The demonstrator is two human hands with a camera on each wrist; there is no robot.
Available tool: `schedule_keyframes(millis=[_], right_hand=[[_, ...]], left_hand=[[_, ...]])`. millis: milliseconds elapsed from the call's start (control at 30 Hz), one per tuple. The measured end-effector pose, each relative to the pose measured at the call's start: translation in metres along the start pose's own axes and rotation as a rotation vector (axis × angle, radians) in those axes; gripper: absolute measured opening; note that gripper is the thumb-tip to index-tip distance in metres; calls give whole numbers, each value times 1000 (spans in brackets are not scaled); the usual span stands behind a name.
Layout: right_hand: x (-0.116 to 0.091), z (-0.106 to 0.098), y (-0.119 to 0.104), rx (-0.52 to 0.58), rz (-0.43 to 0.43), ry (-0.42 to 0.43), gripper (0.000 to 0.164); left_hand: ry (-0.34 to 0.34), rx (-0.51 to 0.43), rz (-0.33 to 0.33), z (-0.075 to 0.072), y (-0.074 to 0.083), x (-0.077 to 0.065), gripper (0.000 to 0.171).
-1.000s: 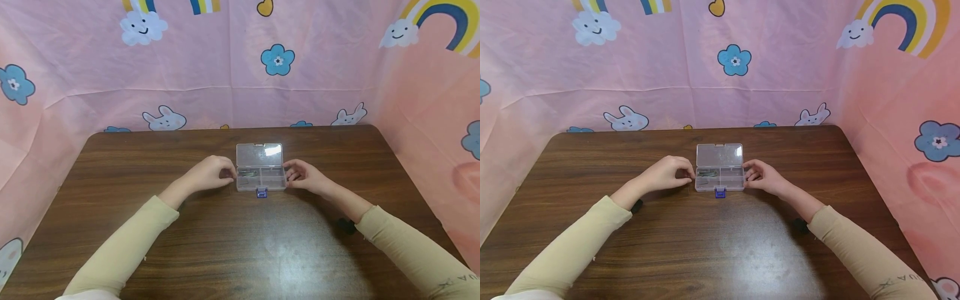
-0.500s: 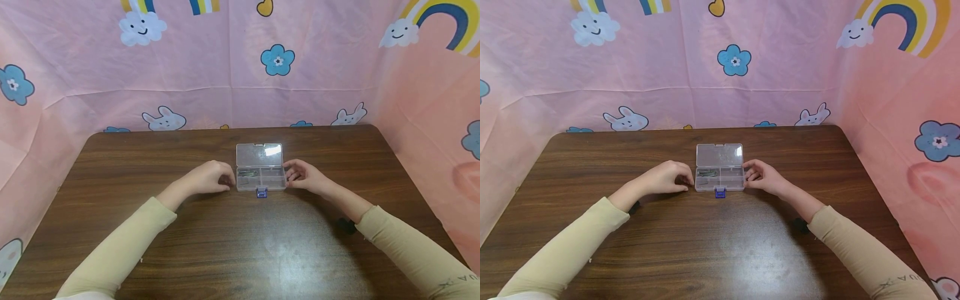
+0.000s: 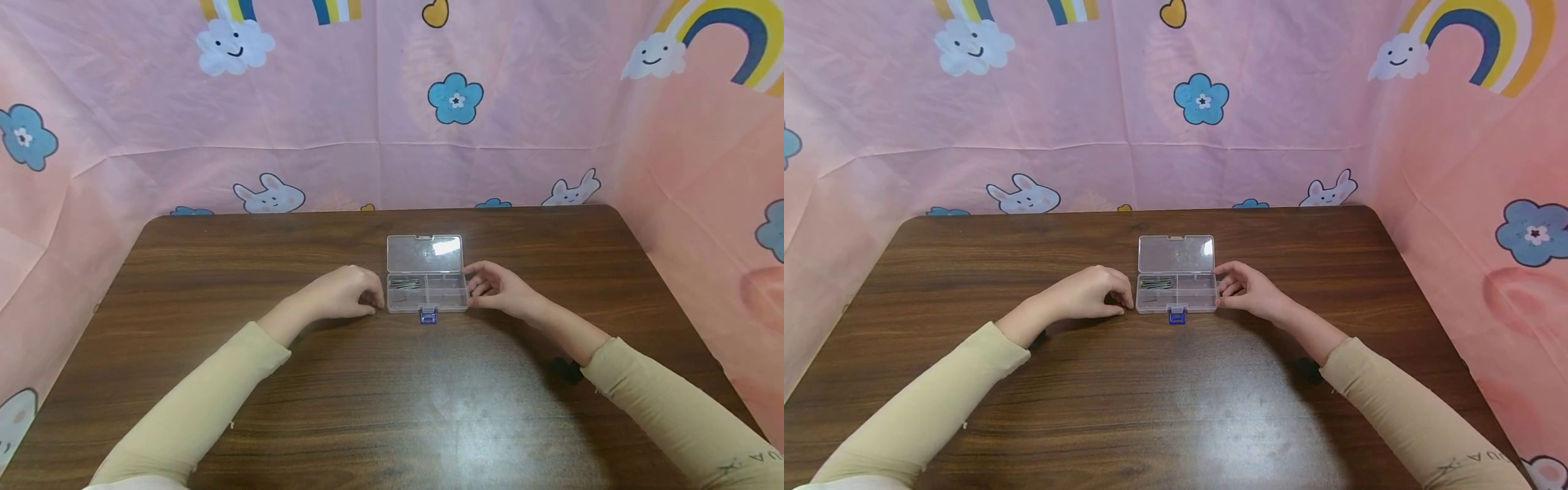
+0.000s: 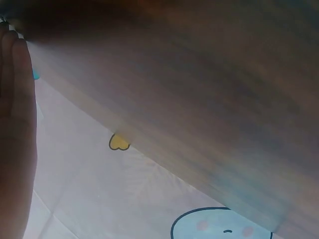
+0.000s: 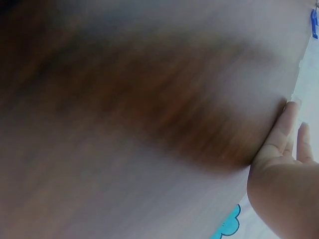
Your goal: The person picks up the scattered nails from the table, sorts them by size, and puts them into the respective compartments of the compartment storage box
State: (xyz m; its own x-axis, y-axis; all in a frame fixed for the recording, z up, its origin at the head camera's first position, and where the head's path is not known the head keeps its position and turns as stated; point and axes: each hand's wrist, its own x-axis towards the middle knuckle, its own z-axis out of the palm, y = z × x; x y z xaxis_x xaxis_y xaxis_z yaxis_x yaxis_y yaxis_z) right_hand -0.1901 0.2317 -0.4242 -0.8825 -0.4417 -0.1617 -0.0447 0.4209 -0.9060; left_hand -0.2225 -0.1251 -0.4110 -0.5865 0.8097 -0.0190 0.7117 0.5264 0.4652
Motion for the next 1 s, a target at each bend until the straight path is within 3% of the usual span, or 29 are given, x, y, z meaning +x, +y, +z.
schedule_keyframes(millis=[433, 667, 1000], right_hand=[[-1, 1, 1, 13, -8, -3, 56], [-1, 1, 1, 8, 0, 1, 56], [-1, 0, 2, 1, -14, -1, 56]], left_hand=[[-39, 42, -6, -1, 3, 1, 10], [-26, 57, 10, -1, 1, 0, 11], [-45, 54, -40, 4, -1, 0, 14]])
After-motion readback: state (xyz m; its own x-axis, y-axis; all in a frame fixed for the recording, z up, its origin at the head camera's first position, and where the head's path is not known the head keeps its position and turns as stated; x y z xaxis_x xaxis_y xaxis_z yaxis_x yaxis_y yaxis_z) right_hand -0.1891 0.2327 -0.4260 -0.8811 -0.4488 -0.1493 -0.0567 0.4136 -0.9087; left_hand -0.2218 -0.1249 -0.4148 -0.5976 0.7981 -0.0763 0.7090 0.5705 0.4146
